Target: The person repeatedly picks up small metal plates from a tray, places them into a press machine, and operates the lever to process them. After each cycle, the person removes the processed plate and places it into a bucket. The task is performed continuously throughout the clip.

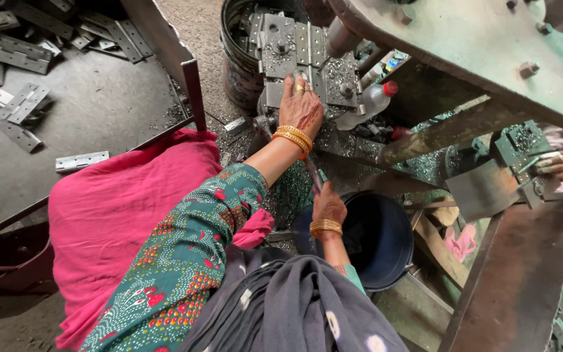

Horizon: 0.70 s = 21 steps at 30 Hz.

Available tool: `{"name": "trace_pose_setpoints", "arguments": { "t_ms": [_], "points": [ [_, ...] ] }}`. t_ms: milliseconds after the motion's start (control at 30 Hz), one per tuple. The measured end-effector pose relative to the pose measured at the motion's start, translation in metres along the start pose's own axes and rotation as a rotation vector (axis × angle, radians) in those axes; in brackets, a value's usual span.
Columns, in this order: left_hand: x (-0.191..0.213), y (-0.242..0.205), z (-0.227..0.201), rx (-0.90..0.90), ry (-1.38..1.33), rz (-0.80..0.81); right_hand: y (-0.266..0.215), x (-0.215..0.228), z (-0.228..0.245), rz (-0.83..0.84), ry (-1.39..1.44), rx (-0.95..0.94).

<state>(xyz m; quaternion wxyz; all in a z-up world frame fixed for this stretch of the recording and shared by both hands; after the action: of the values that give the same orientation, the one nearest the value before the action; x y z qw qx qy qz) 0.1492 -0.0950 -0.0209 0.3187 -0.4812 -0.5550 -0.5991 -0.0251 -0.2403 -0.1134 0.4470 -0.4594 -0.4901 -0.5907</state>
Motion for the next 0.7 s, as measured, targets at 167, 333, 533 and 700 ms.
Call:
{"name": "trace_pose_setpoints", "arguments": {
  "t_ms": [167,333,533,700],
  "points": [
    [-0.010,0.001,-0.001,0.018,-0.080,0.092,0.001,-0.009,-0.021,0.050,-0.067,0.010],
    [0.000,-0.001,-0.004,-0.026,-0.067,-0.067,-0.011,-0.018,-0.014,-0.094,0.208,0.021],
    [-0.013,0.007,0.011,0.001,-0.049,0.124,0.011,-0.010,-0.024,0.147,-0.011,-0.070],
    [-0.012,0.009,0.005,0.019,0.046,-0.094,-0.010,-0.005,-0.010,0.032,0.148,-0.012]
  ]
}}
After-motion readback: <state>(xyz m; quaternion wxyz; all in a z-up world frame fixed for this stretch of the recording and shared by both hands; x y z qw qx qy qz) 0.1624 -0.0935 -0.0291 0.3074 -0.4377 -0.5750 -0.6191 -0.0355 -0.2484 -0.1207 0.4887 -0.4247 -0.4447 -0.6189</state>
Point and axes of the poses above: each hand's wrist, its own y-axis towards the middle knuckle, its own x-axis out of the back of the hand, z = x × y, the point moved 6 cm from there along y, towards the middle knuckle, and after that the axes turned 2 degrees about -z, right-handed, at the moved point
